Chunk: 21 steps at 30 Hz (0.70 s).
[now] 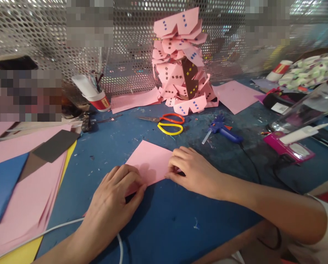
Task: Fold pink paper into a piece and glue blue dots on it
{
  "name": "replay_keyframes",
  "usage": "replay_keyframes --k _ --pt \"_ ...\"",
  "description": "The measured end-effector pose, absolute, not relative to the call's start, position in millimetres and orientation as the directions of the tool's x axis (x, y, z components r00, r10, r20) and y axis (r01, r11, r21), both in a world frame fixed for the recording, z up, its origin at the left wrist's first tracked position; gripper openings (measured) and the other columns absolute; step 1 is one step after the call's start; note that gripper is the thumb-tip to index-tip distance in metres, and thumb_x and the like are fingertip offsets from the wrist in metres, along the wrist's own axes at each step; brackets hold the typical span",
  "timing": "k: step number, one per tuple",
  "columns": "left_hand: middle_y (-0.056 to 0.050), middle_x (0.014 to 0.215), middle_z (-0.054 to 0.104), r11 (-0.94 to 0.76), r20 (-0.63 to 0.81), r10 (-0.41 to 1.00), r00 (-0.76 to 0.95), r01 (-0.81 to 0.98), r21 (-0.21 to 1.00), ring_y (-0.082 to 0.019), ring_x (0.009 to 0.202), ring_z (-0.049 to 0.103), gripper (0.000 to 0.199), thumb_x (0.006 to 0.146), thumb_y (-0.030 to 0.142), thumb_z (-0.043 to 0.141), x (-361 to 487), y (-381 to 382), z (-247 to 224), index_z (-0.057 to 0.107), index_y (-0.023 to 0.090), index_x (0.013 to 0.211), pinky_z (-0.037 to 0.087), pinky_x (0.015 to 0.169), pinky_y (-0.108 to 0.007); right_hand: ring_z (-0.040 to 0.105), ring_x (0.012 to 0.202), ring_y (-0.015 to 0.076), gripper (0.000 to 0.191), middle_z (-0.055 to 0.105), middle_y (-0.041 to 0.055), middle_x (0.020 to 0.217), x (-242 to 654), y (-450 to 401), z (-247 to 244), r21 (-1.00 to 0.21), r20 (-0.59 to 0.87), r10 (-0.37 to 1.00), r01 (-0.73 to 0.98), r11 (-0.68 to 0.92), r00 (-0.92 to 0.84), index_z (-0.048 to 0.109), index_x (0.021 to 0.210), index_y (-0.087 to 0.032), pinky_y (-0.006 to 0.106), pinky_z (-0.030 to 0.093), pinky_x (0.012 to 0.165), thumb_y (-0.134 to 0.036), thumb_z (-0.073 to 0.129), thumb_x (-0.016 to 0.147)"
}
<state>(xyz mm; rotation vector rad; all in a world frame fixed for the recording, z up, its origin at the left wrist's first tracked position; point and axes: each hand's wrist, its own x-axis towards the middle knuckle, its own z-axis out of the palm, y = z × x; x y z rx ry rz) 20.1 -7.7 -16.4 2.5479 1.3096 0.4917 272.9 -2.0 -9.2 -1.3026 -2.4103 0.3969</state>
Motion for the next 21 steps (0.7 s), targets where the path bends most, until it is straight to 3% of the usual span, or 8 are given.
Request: replay_keyframes --k 13,21 --pt "-0.005 0.102 0.062 -0.620 0.232 0.784 0.576 0.699 0.357 -0.023 0.094 0.056 0.006 0.094 0.026 0.054 17.1 -6.8 -18.7 0.059 0.025 0.096 0.046 0.082 -0.039 0.053 0.088 0.0175 0.016 0.061 0.0013 0.089 277.2 -1.5 -8.6 -0.402 0.185 0.850 0.751 0.523 -0.493 0.059 0.079 -0.020 0.033 0.037 0.082 -0.026 0.068 0.090" --pt "-0.004 0.109 0.063 -0.716 0.262 0.690 0.675 0.582 0.386 -0.020 0.099 0.057 0.028 0.096 0.013 0.051 15.6 -7.3 -21.0 0.061 0.030 0.115 0.047 0.084 -0.033 0.052 0.088 0.0172 0.018 0.061 0.0012 0.089 277.8 -1.3 -7.6 -0.392 0.174 0.852 0.759 0.520 -0.494 0.059 0.080 -0.020 0.033 0.037 0.081 -0.031 0.067 0.091"
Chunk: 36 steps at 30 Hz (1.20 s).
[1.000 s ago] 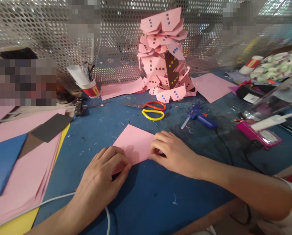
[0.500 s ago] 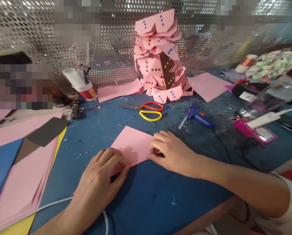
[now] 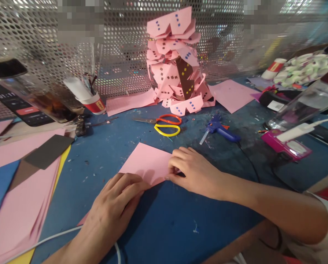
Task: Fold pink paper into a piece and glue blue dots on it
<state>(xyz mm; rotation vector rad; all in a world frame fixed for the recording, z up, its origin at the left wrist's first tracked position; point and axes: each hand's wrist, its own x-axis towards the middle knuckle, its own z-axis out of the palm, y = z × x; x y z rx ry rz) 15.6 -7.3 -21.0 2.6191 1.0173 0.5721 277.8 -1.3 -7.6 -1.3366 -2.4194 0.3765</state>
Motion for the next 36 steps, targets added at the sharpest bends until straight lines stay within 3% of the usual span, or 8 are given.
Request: replay_keyframes --k 7,36 --pt "-0.006 0.112 0.061 -0.752 0.264 0.656 0.707 0.580 0.313 -0.020 0.099 0.058 0.043 0.095 0.009 0.045 12.1 -9.8 -25.7 0.062 0.034 0.126 0.049 0.083 -0.033 0.052 0.088 0.0169 0.016 0.060 0.0005 0.089 281.2 -0.3 -7.9 -0.397 0.162 0.860 0.766 0.505 -0.483 0.059 0.079 -0.020 0.032 0.036 0.080 -0.026 0.068 0.089" --pt "-0.006 0.111 0.060 -0.791 0.303 0.611 0.731 0.551 0.265 -0.019 0.098 0.056 0.035 0.097 0.011 0.047 11.7 -7.9 -27.6 0.064 0.028 0.123 0.047 0.082 -0.030 0.052 0.087 0.0161 0.013 0.060 0.0000 0.088 288.9 0.2 -3.3 -0.386 0.123 0.879 0.794 0.470 -0.461 0.058 0.078 -0.019 0.031 0.036 0.080 -0.023 0.066 0.089"
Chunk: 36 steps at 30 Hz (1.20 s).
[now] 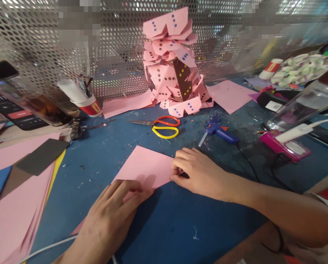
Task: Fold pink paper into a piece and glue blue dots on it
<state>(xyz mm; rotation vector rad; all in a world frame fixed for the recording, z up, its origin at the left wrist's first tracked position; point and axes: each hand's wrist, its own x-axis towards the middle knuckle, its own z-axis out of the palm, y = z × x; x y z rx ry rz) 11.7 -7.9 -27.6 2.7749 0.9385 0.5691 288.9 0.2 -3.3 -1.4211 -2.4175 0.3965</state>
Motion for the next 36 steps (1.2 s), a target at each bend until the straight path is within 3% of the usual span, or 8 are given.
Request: replay_keyframes --k 36 --pt "-0.005 0.111 0.063 -0.777 0.296 0.629 0.719 0.571 0.264 -0.019 0.098 0.058 0.033 0.097 0.016 0.047 11.4 -7.0 -28.7 0.065 0.030 0.121 0.050 0.080 -0.030 0.054 0.085 0.0159 0.019 0.061 -0.0010 0.084 303.4 5.1 2.6 -0.387 0.063 0.884 0.805 0.449 -0.463 0.057 0.075 -0.020 0.031 0.035 0.079 -0.028 0.067 0.089"
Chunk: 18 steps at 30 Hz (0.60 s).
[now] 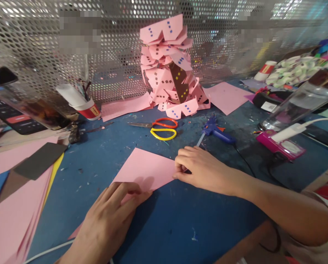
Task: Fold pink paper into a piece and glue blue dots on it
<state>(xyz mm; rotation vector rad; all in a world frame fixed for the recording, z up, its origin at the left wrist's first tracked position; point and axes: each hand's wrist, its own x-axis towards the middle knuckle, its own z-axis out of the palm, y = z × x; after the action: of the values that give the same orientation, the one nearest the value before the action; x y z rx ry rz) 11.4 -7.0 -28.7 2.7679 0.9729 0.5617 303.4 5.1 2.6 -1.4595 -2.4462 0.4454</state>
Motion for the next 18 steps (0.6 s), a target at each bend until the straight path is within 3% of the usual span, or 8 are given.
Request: replay_keyframes --k 18 --pt "-0.006 0.112 0.063 -0.782 0.310 0.623 0.718 0.569 0.254 -0.020 0.100 0.058 0.034 0.097 0.015 0.047 9.7 -7.6 -30.3 0.065 0.031 0.121 0.050 0.080 -0.030 0.054 0.084 0.0154 0.023 0.061 -0.0012 0.085 307.0 7.7 8.6 -0.368 0.026 0.881 0.815 0.448 -0.472 0.058 0.074 -0.020 0.030 0.035 0.077 -0.034 0.069 0.089"
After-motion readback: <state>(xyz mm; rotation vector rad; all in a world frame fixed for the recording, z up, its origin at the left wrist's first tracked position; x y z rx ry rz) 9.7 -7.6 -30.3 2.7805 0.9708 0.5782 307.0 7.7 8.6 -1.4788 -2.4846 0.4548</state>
